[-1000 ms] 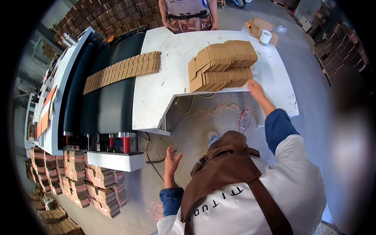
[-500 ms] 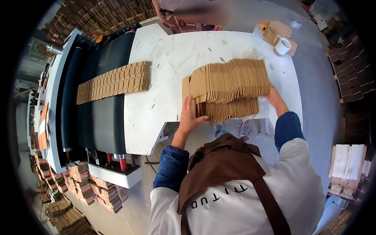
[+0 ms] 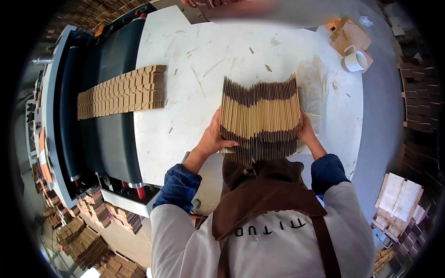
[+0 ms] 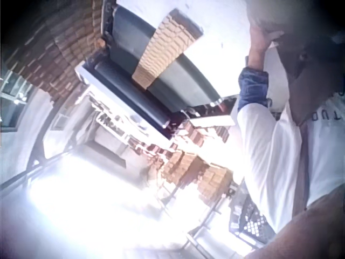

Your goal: The person stacks flat corrugated cardboard pieces, places them into a strapping machine, and secures them with pink plastic straps. The person then removes the bundles and stacks them on a nearby table.

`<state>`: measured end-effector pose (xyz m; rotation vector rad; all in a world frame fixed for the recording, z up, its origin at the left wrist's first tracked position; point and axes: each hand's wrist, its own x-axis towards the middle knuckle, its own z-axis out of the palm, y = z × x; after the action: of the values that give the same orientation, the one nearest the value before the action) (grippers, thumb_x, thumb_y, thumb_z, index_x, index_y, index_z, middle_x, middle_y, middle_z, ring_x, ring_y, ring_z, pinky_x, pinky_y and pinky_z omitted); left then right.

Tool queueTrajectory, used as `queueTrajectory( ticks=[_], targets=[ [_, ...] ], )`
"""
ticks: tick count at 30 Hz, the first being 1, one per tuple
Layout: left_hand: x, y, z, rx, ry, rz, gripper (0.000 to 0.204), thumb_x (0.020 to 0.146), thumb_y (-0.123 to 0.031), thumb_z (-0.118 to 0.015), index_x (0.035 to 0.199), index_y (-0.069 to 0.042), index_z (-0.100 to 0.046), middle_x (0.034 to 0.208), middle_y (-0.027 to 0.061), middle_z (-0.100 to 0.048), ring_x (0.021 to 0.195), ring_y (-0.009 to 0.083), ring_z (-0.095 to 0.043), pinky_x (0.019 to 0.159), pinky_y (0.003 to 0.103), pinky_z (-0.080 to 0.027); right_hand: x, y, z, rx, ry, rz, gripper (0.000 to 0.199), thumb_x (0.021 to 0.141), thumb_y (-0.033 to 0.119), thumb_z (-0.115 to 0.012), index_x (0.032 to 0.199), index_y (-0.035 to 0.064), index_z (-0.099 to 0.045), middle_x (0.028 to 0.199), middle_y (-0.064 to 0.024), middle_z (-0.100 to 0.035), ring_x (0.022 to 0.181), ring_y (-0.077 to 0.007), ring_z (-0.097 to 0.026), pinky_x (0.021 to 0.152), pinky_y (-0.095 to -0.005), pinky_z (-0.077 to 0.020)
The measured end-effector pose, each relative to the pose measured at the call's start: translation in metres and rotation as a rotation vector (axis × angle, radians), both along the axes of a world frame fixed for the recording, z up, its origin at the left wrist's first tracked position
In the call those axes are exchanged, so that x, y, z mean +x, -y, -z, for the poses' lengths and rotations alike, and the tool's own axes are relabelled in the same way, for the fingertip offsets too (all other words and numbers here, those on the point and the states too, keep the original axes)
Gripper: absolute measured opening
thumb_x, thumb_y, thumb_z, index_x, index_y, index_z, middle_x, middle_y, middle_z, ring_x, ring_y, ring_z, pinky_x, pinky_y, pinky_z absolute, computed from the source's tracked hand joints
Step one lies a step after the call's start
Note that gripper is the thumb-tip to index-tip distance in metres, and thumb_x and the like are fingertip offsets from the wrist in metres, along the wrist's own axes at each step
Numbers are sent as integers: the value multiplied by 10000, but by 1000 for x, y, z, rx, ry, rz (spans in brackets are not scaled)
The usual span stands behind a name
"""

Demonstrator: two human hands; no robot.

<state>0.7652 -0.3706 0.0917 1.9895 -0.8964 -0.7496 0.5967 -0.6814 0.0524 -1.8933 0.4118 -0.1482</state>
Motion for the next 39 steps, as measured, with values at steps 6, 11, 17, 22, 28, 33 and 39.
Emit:
queueTrajectory(
  ticks=[6,11,17,22,28,33,39],
  targets=[
    [8,7,21,1,29,69,1303,505,-275,-901,1482,-20,-78,1529,215,-130,1407,381,-180,1140,390,-247,-2,-7,21,18,-38,48,551,1039,366,-209,1450,11,-294,1417,-193,-433,1336,-300,-388,1084,-336,-294],
    [0,-12,-14,10,-130,-86,1262,522,-246,-895,1480,-30,-103,1523,202,-152,1395,381,-207,1143,386,-243,21,-22,-10,60,-135,14,512,1048,309,-239,1442,-13,-292,1399,-209,-447,1318,-282,-406,1084,-329,-285],
    [-50,-104,-49,18,-49,-384,1269,546,-280,-884,1486,-27,-69,1535,220,-111,1419,372,-158,1162,400,-189,78,-53,26,65,-73,-415,534,1043,342,-260,1429,-24,-297,1362,-204,-490,1267,-306,-467,1047,-344,-339],
    [-158,-187,-73,-10,-3,-788,1306,564,-299,-868,1490,-17,9,1551,233,-35,1441,350,-90,1164,379,-177,121,-161,-33,-177,-117,-865,512,1030,354,-297,1423,27,-336,1333,-205,-514,1240,-316,-491,1013,-371,-383],
    [-309,-256,-83,35,101,-1279,1324,567,-293,-874,1479,14,36,1515,267,-166,1413,359,-206,1134,356,-235,121,-321,-24,188,-297,-1193,474,979,309,-421,1343,8,-440,1274,-120,-556,1167,-207,-515,978,-328,-407],
    [-450,-310,-79,-279,-53,-1650,1281,597,-218,-867,1483,14,29,1503,222,-241,1391,288,-261,1127,350,-241,45,-483,-45,277,-472,-1537,514,960,346,-474,1326,-14,-466,1303,-88,-535,1168,-173,-500,984,-313,-399],
    [-617,-359,-62,-639,-120,-1985,1011,693,-153,-825,1461,-7,-185,1441,125,-378,1330,226,-346,1105,359,-280,-91,-680,-69,-272,-434,-2103,690,982,555,-265,1385,14,-411,1321,-155,-530,1191,-272,-510,929,-364,-450]
  ],
)
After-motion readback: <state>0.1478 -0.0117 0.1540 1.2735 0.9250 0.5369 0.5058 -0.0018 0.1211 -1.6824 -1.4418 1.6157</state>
